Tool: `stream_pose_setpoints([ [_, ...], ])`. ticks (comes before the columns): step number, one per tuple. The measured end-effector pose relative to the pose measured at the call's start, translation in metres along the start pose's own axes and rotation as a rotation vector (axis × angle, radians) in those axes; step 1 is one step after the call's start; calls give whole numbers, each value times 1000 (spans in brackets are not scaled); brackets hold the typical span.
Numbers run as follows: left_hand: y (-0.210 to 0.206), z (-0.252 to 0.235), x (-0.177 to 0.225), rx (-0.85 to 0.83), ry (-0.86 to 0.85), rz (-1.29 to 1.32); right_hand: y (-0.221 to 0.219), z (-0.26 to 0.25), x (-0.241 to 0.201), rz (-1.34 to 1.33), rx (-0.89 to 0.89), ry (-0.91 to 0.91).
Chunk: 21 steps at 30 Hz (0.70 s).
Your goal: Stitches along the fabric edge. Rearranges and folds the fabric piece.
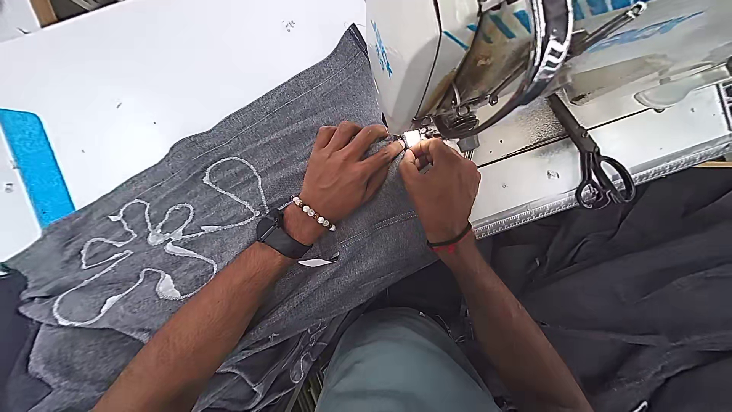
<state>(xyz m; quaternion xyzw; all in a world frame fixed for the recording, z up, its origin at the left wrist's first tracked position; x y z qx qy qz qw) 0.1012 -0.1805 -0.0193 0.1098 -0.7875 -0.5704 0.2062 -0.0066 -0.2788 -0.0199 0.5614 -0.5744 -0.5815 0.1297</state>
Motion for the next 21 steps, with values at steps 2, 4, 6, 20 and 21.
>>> stream_pose_setpoints([
  [2, -3, 0, 0, -9, 7, -16, -1, -1, 0, 14, 11, 7],
  [4, -6, 1, -1, -30, 18, -38, -2, -1, -2, 52, 6, 28],
  [6, -8, 1, -1, -52, 36, -44, -4, 0, -8, 95, 7, 87],
  [20, -1, 3, -1, 29, 15, 42, -11, 4, -33, 313, -241, 206],
  [21, -1, 3, -1, 28, 17, 44, -12, 4, -34, 313, -258, 211],
])
Point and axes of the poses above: each hand's wrist, its own z-axis away from the middle knuckle, its own y-axis out of the back of the hand, x = y × z, the point moved 9 cm from there along -z, towards the middle knuckle, and after that the axes turned 13 degrees about y, right-handed, at the moved point
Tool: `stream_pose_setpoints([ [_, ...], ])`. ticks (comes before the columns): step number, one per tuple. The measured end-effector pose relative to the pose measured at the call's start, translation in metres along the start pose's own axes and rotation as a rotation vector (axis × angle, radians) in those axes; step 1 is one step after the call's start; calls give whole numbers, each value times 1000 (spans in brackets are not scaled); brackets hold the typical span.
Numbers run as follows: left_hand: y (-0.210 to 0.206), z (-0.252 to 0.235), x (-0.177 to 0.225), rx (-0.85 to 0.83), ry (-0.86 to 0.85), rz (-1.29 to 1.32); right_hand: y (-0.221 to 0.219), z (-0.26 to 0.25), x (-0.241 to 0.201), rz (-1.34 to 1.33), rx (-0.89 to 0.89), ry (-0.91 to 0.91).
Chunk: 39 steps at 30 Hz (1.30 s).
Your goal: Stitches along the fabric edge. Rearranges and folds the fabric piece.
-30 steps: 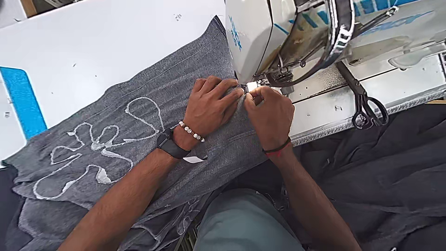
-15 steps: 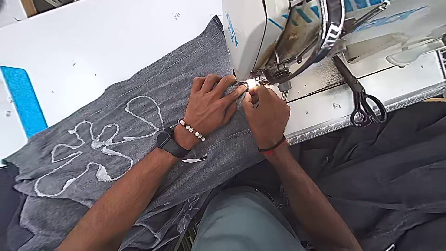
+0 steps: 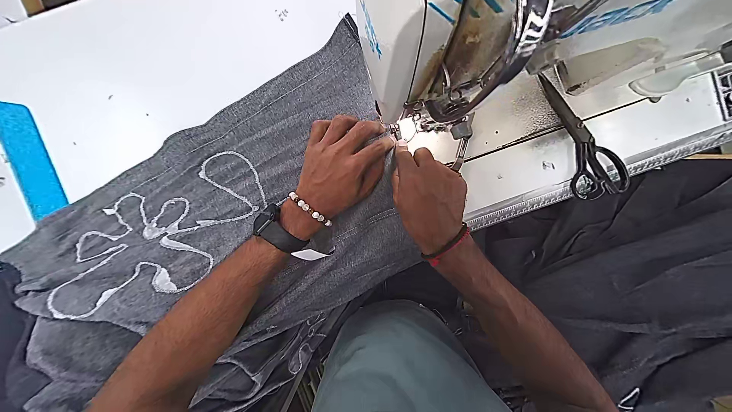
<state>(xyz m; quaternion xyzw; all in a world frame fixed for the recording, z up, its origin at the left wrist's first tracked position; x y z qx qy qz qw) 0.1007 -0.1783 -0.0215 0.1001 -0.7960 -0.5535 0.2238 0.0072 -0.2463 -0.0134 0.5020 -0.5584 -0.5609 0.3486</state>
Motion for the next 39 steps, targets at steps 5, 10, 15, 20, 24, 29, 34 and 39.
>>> stream_pose_setpoints([
  [5, 1, -2, -3, -1, -1, 4, -3, -12, 1, 18, -65, -6],
  [10, 6, -1, 5, -57, -23, -17, -2, -17, 0, 26, -32, -5],
  [15, 12, 22, 18, -262, -24, 130, 5, 19, 19, -278, 15, -87],
  [20, 1, 37, 21, -197, -58, 114, 8, 93, 30, -575, -33, -116],
  [24, -6, 38, 40, -144, -20, 79, 24, 134, -25, -468, -33, 268],
  [29, 1, 38, 39, -71, -51, 101, -75, 167, -60, -255, -426, 378],
  [34, 2, 39, 33, -149, -113, 84, -63, 136, -52, -667, -787, 391],
  [39, -2, 45, 36, -163, -96, 72, 26, 50, 22, -467, 128, -54],
])
Point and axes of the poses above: each hand's wrist, its own z-axis away from the middle knuckle, its own y-axis out of the back of the hand, x = y × z, the point moved 9 cm from there along -z, towards the middle knuckle, and after that the axes turned 13 degrees about y, right-handed, at the moved point
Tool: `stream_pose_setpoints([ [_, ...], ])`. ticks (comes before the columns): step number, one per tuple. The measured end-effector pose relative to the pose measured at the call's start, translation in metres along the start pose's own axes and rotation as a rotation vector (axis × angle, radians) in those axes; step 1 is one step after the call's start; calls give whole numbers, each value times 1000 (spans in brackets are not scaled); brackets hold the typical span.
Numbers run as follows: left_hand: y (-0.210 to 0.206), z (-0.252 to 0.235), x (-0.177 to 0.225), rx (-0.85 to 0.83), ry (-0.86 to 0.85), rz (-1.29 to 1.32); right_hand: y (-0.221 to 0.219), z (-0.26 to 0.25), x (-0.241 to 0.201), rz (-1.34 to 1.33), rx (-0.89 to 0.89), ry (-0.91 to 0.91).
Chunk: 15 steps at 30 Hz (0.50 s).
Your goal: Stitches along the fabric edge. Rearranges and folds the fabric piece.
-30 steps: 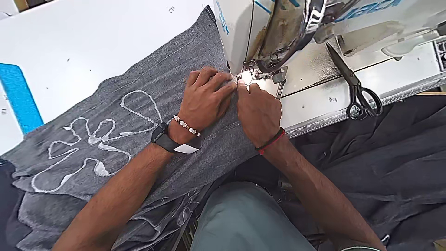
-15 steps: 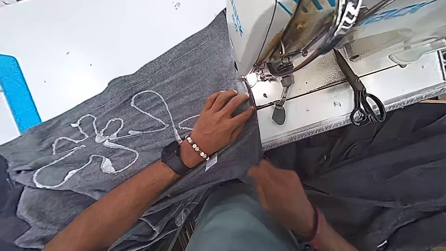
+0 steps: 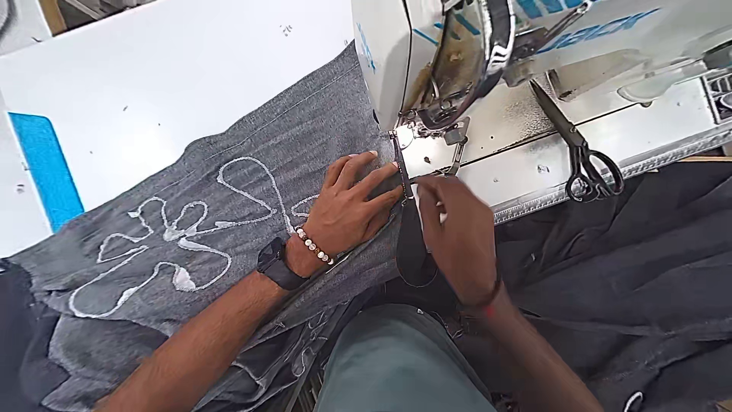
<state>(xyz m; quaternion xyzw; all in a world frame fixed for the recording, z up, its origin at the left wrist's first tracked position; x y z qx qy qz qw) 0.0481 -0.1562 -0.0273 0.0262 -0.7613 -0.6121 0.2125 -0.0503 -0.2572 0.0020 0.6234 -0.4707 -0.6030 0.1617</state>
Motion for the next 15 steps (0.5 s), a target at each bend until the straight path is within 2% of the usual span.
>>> stream_pose_setpoints([
  [1, 1, -1, 0, 10, 1, -2, 0, -11, 12, 40, 64, -47],
  [3, 5, -2, -1, 51, 19, 23, -13, -22, 24, 63, 68, -128],
  [9, 16, -23, -16, 68, 158, -5, -25, -27, 16, 202, 24, -175],
  [12, 6, -30, -24, 63, 170, -85, -23, -26, 18, 189, 51, -161],
  [15, 0, -31, -28, 37, 219, -164, -22, -24, 14, 236, 110, -67],
])
Point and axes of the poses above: each hand's wrist, its own z-axis away from the middle knuckle, its own y-axis out of the back of the hand, x = y × z, the point moved 9 cm from there along -z, towards the middle knuckle, and after that the axes turned 13 degrees about y, right-handed, at the moved point
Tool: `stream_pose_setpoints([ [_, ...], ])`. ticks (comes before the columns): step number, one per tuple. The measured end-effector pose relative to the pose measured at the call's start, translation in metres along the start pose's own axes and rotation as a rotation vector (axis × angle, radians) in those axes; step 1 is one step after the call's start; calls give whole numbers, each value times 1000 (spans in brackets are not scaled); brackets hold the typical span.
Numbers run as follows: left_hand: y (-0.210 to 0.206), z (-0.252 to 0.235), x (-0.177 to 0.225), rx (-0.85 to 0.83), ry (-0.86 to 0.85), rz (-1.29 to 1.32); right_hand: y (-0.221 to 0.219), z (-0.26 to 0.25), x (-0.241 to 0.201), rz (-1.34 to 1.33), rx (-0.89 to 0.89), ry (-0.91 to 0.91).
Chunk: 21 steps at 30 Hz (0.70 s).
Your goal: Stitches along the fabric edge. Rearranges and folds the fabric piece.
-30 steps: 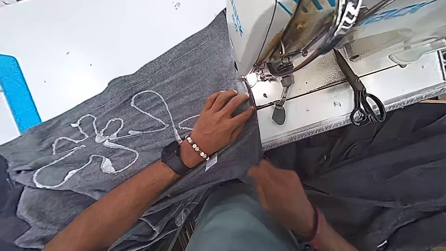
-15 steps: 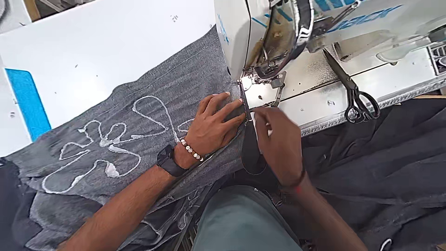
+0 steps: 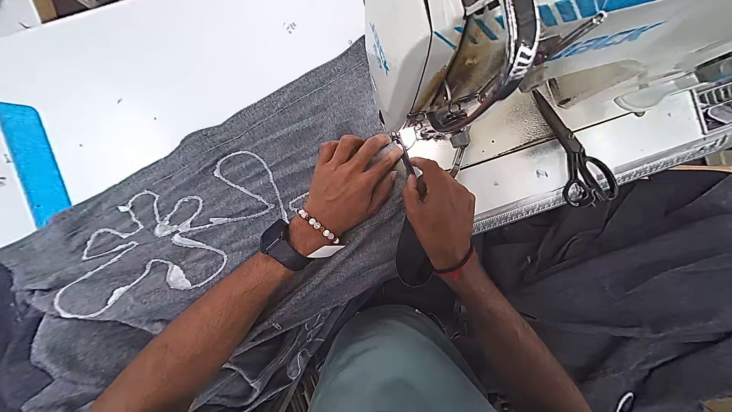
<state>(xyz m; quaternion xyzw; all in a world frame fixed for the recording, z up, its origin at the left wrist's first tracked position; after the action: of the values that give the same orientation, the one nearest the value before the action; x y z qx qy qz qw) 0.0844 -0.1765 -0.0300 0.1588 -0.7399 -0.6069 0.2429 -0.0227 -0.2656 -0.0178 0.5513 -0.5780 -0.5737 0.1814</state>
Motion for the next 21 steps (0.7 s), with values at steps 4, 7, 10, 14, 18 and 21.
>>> stream_pose_setpoints([
  [4, 2, 3, -1, 48, -9, 35, -3, 4, -14, 132, -10, 142],
  [7, 4, 4, 1, 54, -60, 55, -7, -1, -19, 181, -97, 171],
  [10, 3, 3, 0, 39, -46, 49, -7, 0, -16, 151, -85, 188],
  [14, 2, 2, 0, 29, -29, 42, -8, 1, -14, 132, -74, 195],
  [18, 4, -1, -2, 29, -23, 40, -10, -4, -16, 122, -121, 193],
  [21, 5, -5, -6, 52, -15, 35, -13, -10, -19, 132, -147, 182],
])
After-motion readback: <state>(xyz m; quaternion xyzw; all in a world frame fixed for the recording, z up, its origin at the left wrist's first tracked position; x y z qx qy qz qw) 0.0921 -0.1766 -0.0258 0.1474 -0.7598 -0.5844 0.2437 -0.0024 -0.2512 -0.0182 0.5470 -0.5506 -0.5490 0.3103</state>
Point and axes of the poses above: each hand's wrist, its own z-axis away from the middle knuckle, its own y-axis out of the back of the hand, x = y × z, the point moved 9 cm from there along -z, towards the middle knuckle, and after that the axes turned 13 degrees about y, right-handed, at the moved point
